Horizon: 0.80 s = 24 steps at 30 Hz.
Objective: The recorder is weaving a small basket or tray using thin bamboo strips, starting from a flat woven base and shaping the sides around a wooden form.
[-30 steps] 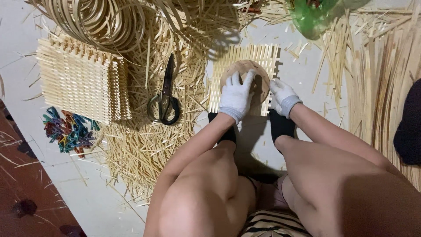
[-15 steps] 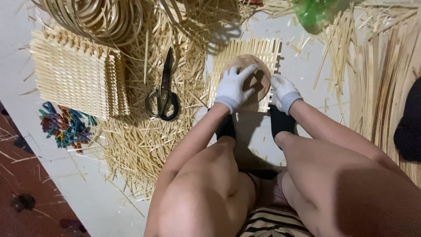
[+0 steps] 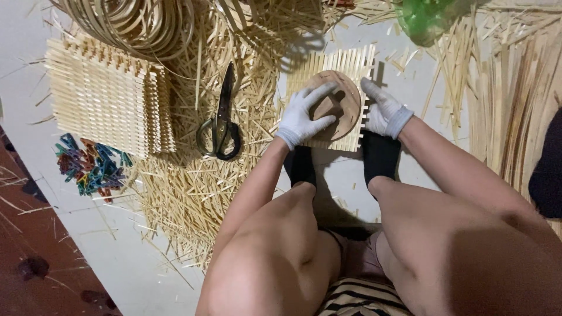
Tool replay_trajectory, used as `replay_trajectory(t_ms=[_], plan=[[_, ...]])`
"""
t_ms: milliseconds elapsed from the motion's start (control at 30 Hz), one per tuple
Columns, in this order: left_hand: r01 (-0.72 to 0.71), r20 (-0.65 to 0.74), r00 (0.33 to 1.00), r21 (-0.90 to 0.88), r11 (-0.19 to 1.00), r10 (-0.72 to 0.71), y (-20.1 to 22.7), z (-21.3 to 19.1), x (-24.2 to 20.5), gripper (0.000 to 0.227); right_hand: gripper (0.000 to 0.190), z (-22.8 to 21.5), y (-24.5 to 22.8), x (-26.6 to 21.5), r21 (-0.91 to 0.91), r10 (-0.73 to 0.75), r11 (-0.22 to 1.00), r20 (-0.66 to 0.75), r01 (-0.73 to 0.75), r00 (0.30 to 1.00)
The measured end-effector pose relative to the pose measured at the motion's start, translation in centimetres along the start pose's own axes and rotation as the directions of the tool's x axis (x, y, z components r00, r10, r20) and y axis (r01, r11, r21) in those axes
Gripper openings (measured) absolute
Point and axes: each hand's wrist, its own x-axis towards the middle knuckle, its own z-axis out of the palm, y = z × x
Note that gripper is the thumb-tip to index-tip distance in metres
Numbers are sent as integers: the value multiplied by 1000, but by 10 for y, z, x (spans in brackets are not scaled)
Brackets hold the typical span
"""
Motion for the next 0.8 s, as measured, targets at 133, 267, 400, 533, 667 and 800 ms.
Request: replay_trajectory(t_ms=[133,267,400,533,667,800], plan=[[-3,-30,1000,-22,1000,2,-4,6,-4,78,55,6,5,12,-297,-50,954,-1,47,999],[-24,-33,999,80,997,26,1,10,-9,74,42,-10,7,22,-439,-63,898,-68,27,996],[90,-113,988,-163,982,-109,-16,-3,-5,67,36,-34,-6,7,-530,-43,847,-140,-39,989],[114,-497,807,-398,910,-319,-54,-27,-12,46,38,-8,-16,-44,-535,1,844,-65,-35,998],[39,-340,896,-577,815,-284,-44,-47,0,41,42,-9,-26,-51,-566,-16,823,54,44,998],[178,-159,883,-758,628,-442,-32,-55,7,22,48,-30,-33,-52,-676,-28,736,26,38,999]])
